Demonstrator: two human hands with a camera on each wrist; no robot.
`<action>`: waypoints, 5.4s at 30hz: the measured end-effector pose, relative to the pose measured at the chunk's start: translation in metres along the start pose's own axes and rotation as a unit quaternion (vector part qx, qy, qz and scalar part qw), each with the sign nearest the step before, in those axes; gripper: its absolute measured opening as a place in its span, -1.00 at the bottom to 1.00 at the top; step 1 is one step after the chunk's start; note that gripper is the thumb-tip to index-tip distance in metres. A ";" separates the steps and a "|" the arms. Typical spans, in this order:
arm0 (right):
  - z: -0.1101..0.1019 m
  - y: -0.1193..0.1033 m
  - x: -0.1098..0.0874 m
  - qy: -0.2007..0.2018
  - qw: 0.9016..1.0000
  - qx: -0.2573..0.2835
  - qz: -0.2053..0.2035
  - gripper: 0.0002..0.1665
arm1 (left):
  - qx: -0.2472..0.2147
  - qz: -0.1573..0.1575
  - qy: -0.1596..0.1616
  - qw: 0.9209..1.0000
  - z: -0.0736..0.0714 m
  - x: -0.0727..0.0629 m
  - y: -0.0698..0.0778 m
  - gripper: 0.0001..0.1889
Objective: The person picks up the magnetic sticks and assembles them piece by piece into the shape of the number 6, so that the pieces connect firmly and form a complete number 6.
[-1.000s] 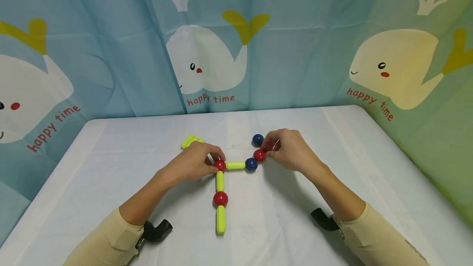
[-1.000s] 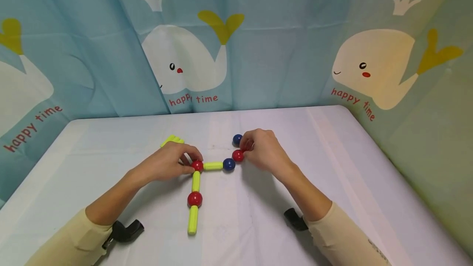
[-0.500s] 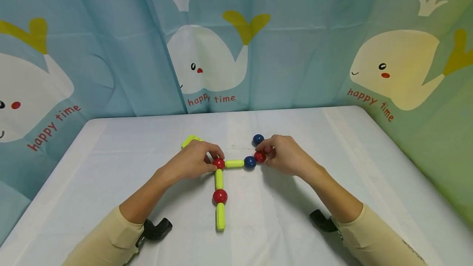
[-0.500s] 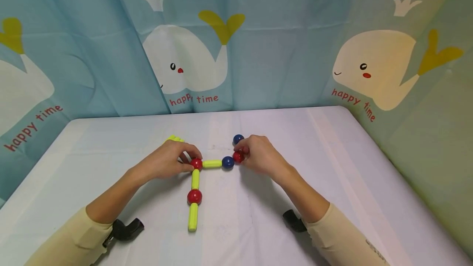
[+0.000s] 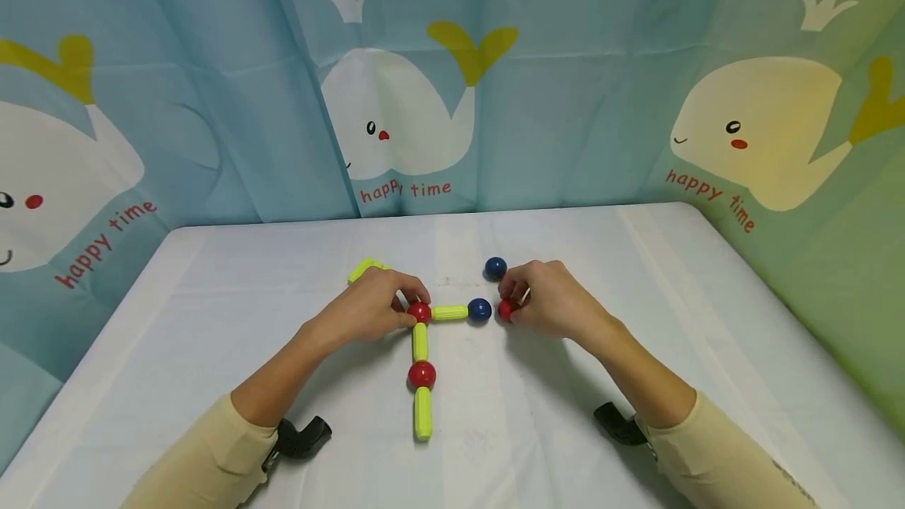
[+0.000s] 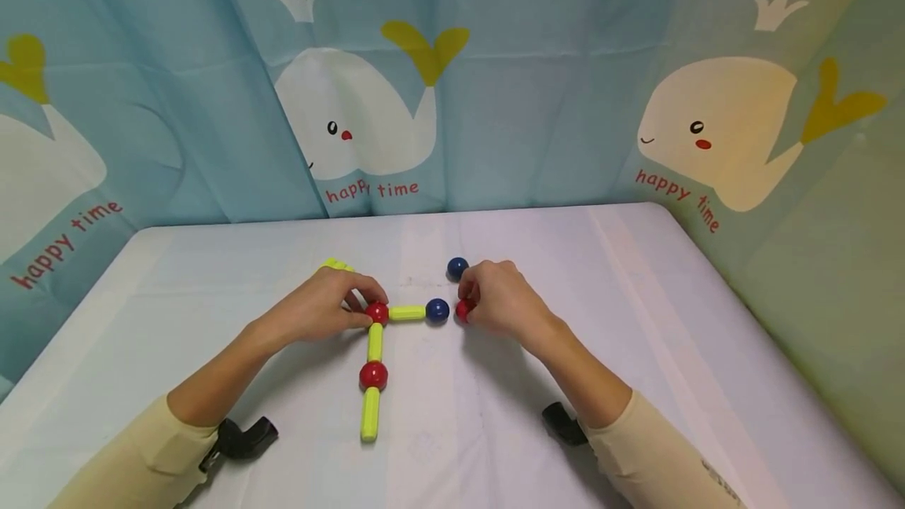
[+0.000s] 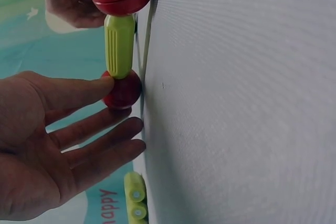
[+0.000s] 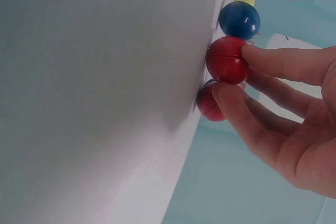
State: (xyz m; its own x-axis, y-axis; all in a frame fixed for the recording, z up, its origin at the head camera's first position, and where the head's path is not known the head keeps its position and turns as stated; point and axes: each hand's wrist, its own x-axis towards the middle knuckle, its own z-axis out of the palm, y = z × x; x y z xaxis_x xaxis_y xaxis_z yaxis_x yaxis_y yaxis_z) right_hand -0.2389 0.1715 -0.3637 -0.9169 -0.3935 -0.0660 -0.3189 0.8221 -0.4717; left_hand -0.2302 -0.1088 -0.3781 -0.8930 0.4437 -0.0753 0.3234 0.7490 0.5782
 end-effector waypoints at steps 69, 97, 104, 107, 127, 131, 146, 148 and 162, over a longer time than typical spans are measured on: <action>0.060 -0.093 -0.068 -0.179 0.953 0.016 -0.245 -0.72 | 0.001 -0.007 0.021 1.000 0.002 0.007 -0.004 -0.77; 0.063 -0.098 -0.070 -0.167 0.962 0.008 -0.216 -0.75 | -0.002 -0.011 0.025 1.000 0.003 0.008 -0.005 -0.76; 0.064 -0.098 -0.069 -0.170 0.963 0.013 -0.210 -0.75 | -0.009 -0.002 0.026 1.000 0.003 0.007 -0.005 -0.76; 0.064 -0.098 -0.070 -0.167 0.963 0.012 -0.211 -0.75 | -0.009 -0.002 0.025 1.000 0.003 0.007 -0.006 -0.76; 0.065 -0.098 -0.068 -0.156 0.964 0.011 -0.213 -0.77 | -0.006 0.000 0.024 1.000 0.002 0.007 -0.007 -0.77; 0.064 -0.097 -0.068 -0.162 0.964 0.016 -0.210 -0.77 | -0.006 -0.004 0.024 1.000 0.002 0.007 -0.006 -0.77; 0.035 -0.084 -0.053 -0.107 0.976 0.053 -0.185 -0.72 | -0.017 -0.002 0.025 1.000 0.001 0.006 -0.007 -0.76; 0.030 -0.079 -0.049 -0.083 0.978 0.047 -0.184 -0.75 | -0.018 -0.001 0.025 1.000 0.001 0.006 -0.007 -0.76; 0.000 -0.031 -0.017 0.034 0.995 0.037 -0.092 -0.82 | -0.017 0.007 0.027 0.999 0.001 0.006 -0.006 -0.77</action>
State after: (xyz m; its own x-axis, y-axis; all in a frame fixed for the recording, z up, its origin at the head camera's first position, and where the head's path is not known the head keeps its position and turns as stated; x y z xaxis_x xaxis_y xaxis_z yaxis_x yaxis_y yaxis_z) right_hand -0.2138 0.1527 -0.3475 -0.8597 -0.5036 0.0849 -0.4659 0.7053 -0.5343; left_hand -0.2374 -0.1107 -0.3828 -0.9044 0.4261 -0.0239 0.3256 0.7252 0.6068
